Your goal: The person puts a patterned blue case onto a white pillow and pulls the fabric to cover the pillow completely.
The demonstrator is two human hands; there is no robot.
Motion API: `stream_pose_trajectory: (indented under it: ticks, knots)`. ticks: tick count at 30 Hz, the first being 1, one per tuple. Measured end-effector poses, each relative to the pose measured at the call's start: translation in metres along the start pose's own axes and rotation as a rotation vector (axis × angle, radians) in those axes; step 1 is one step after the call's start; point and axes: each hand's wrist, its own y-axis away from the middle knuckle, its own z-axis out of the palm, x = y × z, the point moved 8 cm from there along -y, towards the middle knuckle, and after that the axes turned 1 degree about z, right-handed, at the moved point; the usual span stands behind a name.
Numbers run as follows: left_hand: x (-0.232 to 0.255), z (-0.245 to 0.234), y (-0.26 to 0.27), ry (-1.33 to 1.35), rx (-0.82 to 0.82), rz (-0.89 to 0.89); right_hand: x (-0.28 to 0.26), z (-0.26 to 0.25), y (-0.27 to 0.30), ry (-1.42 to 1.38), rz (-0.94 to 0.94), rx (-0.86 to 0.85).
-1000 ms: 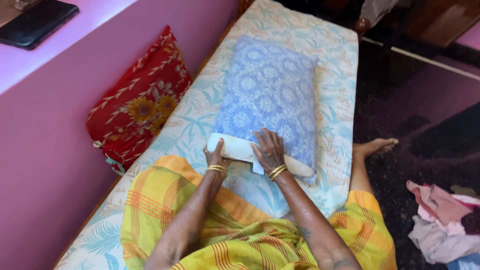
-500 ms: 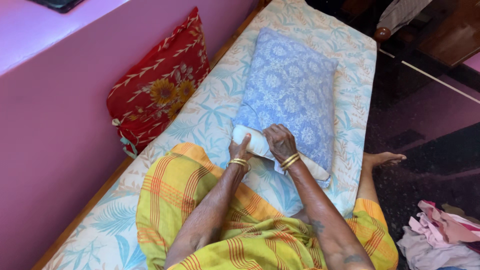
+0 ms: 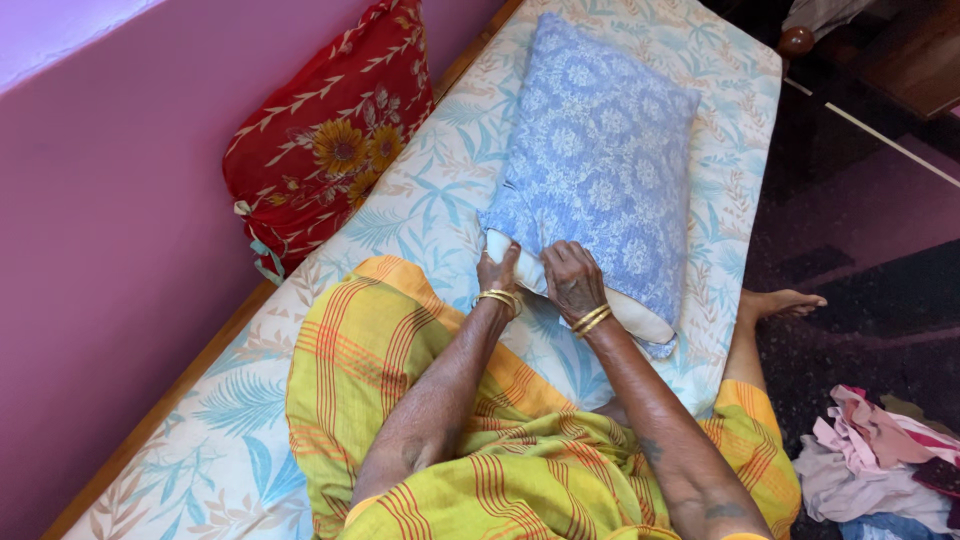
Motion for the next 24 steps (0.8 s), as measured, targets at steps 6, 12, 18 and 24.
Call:
stream_pose_trajectory:
  ticks: [6,12,18,24]
  knots:
    - [0.004,0.0,-0.007,-0.359,0.075,0.171,-0.022,0.017,-0.035,0.099,-0.012,0.015]
    - [0.009,0.023,0.014,0.047,-0.063,0.133,-0.019,0.052,-0.082,0.163,-0.062,-0.062]
    - [0.024,0.033,0.025,-0.191,-0.12,0.057,0.009,0.096,-0.111,0.275,-0.185,-0.162]
    - [-0.001,0.039,-0.003,0.071,-0.167,0.064,-0.021,0.106,-0.078,0.096,-0.323,-0.341]
